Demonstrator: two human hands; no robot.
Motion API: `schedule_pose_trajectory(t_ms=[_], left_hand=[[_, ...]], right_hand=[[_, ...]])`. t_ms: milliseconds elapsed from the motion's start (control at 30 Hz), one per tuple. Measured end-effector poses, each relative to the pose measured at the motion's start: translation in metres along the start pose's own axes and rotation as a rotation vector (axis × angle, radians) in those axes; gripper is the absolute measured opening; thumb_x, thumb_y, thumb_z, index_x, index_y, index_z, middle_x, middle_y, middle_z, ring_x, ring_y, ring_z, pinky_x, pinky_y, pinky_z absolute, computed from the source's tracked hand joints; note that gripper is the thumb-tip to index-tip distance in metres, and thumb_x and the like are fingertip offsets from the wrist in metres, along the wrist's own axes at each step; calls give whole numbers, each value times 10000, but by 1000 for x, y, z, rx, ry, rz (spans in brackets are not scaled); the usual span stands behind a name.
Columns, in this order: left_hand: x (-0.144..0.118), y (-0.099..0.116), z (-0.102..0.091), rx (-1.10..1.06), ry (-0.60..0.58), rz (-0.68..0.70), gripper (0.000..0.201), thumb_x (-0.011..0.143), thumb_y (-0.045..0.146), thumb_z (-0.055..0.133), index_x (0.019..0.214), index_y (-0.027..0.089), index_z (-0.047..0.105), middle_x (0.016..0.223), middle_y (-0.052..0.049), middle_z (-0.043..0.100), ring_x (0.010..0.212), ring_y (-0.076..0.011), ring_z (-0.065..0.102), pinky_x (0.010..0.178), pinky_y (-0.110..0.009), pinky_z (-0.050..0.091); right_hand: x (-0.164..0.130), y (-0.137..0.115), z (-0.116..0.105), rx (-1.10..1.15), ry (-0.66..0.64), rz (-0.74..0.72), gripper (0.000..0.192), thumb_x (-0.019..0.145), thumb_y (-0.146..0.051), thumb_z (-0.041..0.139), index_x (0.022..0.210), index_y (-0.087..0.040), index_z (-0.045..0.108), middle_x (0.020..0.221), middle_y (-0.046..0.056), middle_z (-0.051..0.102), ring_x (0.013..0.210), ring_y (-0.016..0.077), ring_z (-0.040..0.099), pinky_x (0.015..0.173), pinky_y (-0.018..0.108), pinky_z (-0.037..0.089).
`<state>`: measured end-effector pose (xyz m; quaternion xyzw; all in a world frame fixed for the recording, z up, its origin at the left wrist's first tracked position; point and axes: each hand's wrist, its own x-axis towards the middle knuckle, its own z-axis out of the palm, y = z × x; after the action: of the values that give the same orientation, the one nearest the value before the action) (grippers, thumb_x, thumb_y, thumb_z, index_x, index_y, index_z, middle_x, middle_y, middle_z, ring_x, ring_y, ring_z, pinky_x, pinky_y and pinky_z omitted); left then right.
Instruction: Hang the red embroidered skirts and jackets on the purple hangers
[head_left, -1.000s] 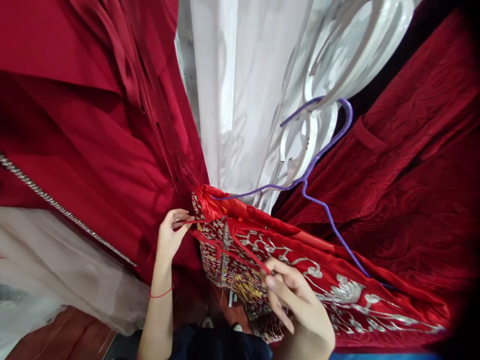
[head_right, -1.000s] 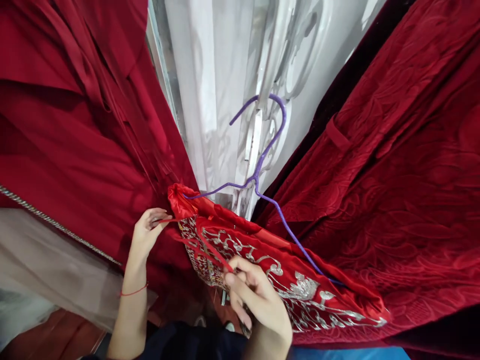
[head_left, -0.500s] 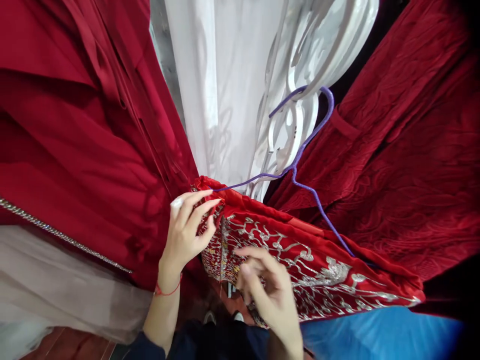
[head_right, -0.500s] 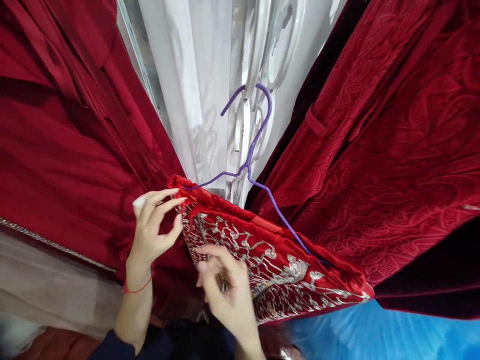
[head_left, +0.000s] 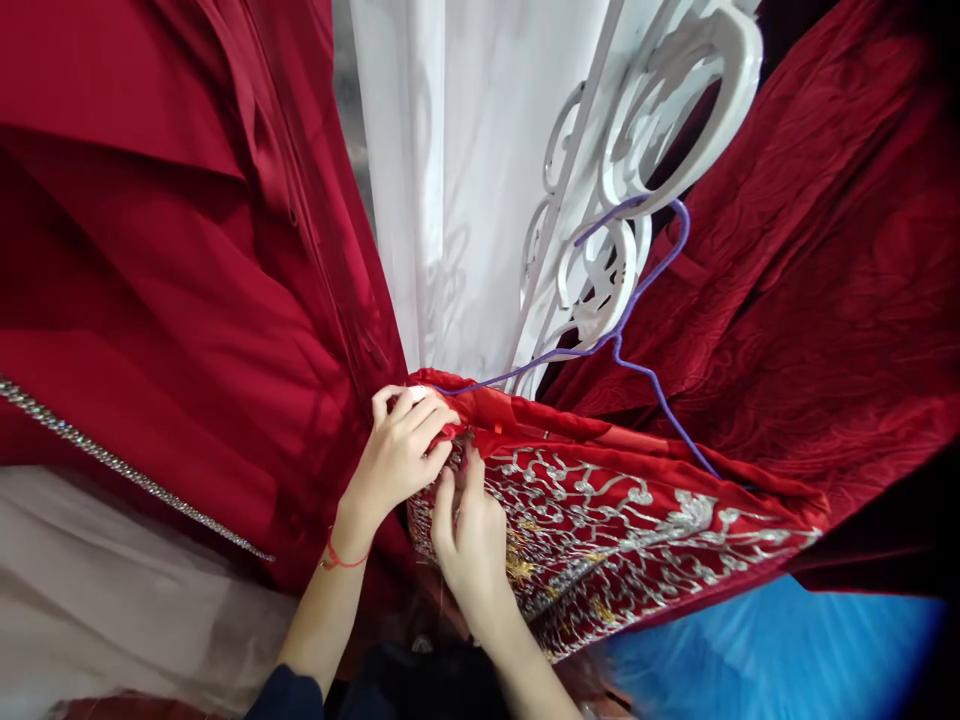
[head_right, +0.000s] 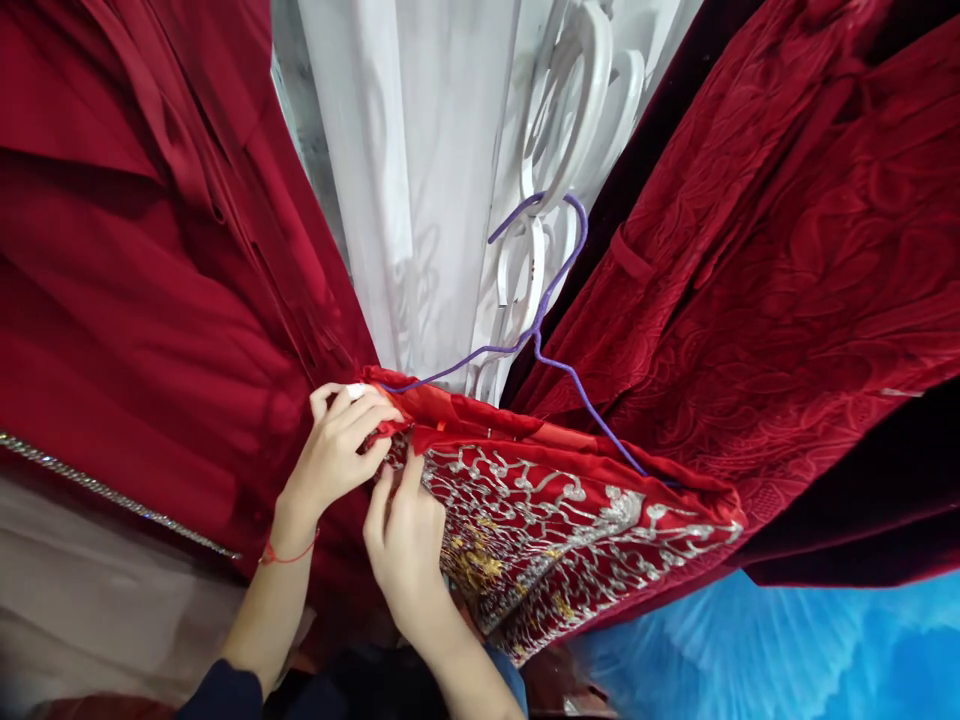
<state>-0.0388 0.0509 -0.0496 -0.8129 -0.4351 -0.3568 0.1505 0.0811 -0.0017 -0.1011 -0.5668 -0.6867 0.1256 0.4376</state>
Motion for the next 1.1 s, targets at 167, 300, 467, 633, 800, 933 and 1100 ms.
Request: schedule_pose_trajectory(t_ms=[167,300,467,633,800,933,1100], left_hand=[[-5,6,-6,-81,-42,53,150,905,158,570,1007,190,676,991,-38,723,985,-221,587,944,-431,333],[-6,12,-6,-79,-49,129,155,949,189,564,1047,205,684,942,-27,700,947,-216,569,918,-425,321],[-7,20,-6,-53,-58,150,139,963,176,532,1013,178,662,974,-31,690,975,-225,553,918,-422,316],[-11,24,-8,-51,-40,139,123,965,183,528,977,178,650,964,-39,698,973,-234,558,923,-430,311],[-16,31,-10,-71,-32,126,128,963,178,518,960,190,645,971,-60,713,978,-248,572,919,-440,317],[-22,37,-10,-77,-10,103,126,953,169,528,969,189,650,990,-59,723,972,-244,584,924,-443,323],[-26,37,-10,-55,42,87,136,952,169,534,995,202,659,996,-42,734,968,-243,597,926,-441,317]], right_hand=[[0,7,13,-109,170,40,313,1019,-333,311,1087,-116,526,663,85,713,471,209,657,422,270,385],[2,13,12,-100,340,93,225,1005,-370,380,983,-173,486,689,73,726,490,202,666,439,266,402],[6,10,3,10,433,134,185,973,-380,479,899,-212,458,671,30,701,517,171,651,502,253,443],[2,1,-5,275,385,117,138,956,-324,526,880,-212,497,655,-9,648,538,129,605,529,228,456],[-4,1,-12,460,338,129,183,968,-358,529,860,-213,502,634,-39,575,541,105,542,545,219,454],[-9,5,-10,585,315,144,213,963,-400,531,863,-214,501,686,-32,580,561,95,535,530,207,443],[-12,8,0,660,301,184,235,940,-411,559,845,-223,456,654,-48,552,530,86,502,503,200,419]])
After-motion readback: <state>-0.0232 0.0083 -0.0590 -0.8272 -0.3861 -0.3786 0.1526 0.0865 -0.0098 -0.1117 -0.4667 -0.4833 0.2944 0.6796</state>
